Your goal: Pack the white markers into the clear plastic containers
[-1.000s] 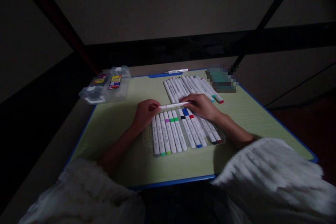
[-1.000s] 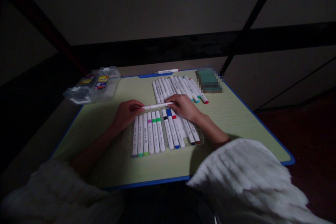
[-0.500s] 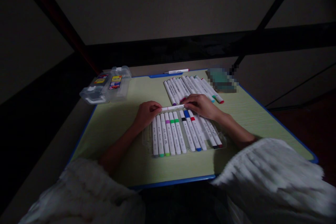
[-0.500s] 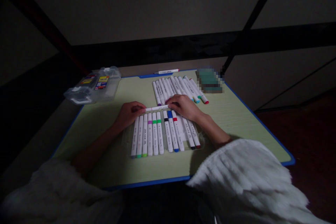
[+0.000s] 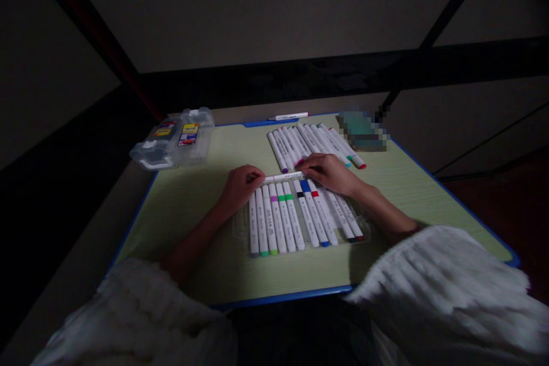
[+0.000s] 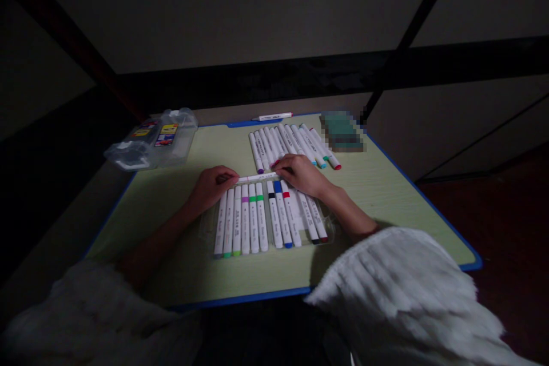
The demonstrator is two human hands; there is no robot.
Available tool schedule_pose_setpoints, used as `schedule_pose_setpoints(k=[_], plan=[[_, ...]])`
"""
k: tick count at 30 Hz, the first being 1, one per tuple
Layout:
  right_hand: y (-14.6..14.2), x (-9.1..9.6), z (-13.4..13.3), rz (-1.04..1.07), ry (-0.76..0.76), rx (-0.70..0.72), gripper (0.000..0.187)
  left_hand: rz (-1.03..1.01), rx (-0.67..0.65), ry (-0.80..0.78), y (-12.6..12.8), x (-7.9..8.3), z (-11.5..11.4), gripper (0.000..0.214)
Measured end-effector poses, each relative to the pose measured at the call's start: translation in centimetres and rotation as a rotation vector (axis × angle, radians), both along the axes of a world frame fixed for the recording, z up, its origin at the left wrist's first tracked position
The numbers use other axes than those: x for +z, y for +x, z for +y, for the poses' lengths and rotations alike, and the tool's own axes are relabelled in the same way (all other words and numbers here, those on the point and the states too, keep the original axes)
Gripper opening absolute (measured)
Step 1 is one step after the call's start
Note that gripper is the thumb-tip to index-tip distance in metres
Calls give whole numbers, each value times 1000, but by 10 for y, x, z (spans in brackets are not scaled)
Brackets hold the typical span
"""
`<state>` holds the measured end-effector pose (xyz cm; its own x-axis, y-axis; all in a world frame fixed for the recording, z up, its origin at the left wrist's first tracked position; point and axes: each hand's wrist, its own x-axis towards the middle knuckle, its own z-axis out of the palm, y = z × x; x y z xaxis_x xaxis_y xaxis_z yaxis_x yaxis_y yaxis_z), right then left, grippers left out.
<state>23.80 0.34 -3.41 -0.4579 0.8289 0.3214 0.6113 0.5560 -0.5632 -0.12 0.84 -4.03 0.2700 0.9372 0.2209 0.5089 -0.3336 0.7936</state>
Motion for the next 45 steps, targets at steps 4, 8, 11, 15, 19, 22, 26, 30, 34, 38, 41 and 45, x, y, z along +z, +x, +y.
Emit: schedule_pose_setpoints(k=[4, 8, 11, 15, 19, 22, 26, 30, 34, 38, 41, 45], plan=[[-1, 0, 0, 0, 6, -11, 20, -4, 9, 19, 0, 2, -1, 7], [-1, -1, 0, -5, 17, -19, 21, 44, 17, 91, 0, 8, -5, 7], [-2, -3, 0, -25, 24, -19, 22, 132, 6, 131, 1, 13, -11, 12], [-3, -4, -1, -53, 38, -28, 23, 210, -5, 145, 3, 15, -18, 27], [-3, -3, -3, -58, 48, -26, 24, 232, 11, 165, 3, 10, -20, 30], [-3, -4, -3, -50, 50, -31, 23, 237, 17, 167, 3, 7, -19, 32], [-3, -5, -2, -47, 54, -35, 22, 247, 9, 160, 3, 5, -19, 33], [-4, -4, -3, -52, 54, -31, 22, 243, -11, 158, 4, 7, -18, 34], [-4, -3, -3, -53, 52, -28, 22, 217, -5, 156, 5, 8, -19, 31], [-4, -3, -3, -62, 54, -25, 22, 190, 0, 154, 5, 8, -19, 29], [-4, -2, -3, -69, 51, -25, 22, 169, 11, 159, 5, 7, -18, 27], [-3, -4, -3, -71, 63, -28, 21, 144, 37, 156, 4, 7, -18, 22]])
